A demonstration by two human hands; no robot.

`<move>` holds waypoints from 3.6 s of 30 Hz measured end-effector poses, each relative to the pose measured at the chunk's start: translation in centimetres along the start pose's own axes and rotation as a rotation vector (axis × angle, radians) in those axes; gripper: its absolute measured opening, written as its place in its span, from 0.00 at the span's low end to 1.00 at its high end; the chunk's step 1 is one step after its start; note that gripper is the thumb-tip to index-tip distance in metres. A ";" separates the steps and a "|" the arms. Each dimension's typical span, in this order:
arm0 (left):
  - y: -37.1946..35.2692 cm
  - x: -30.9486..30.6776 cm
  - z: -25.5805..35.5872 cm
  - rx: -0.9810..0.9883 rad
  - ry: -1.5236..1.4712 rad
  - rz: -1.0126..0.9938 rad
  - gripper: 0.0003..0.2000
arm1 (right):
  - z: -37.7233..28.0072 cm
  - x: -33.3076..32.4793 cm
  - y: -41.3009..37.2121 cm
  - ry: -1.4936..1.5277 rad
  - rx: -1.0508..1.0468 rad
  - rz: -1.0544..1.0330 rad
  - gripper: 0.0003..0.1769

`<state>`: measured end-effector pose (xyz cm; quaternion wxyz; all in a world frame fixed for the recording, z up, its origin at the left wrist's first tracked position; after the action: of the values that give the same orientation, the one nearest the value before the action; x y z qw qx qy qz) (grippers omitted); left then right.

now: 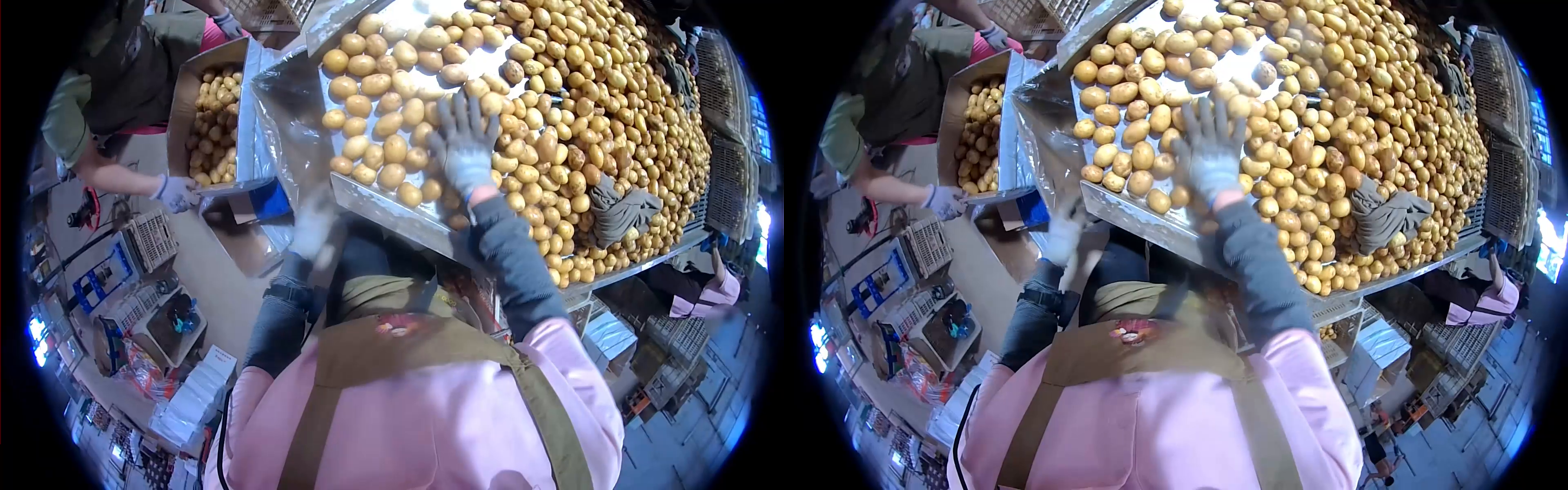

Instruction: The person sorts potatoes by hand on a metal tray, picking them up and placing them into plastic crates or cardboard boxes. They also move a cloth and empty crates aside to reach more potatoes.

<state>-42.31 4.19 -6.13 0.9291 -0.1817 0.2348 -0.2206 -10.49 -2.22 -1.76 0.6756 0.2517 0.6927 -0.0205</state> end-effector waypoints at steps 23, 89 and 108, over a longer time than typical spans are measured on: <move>16.2 0.7 9.1 0.376 0.171 0.256 0.21 | 6.6 -2.8 0.0 -0.145 0.282 0.125 0.27; 2.5 12.4 17.9 0.618 -0.019 -0.543 0.26 | 6.0 -2.9 -4.4 0.084 0.165 0.035 0.33; -3.0 13.7 20.0 -0.266 -0.857 -0.677 0.25 | -1.5 -13.4 -6.8 0.752 0.570 0.302 0.33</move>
<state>-22.11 -0.41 6.79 0.7878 -0.4359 -0.2094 -0.3813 -14.97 -11.90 8.90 0.2787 0.5139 0.8111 -0.0190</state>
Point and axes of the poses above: each hand's wrist, its own y-axis towards the middle knuckle, its own x-axis out of the palm, z = x × y, the point moved 5 cm from there along y, towards the middle knuckle, and after that the axes turned 13 degrees about z, right-handed, at the moved point
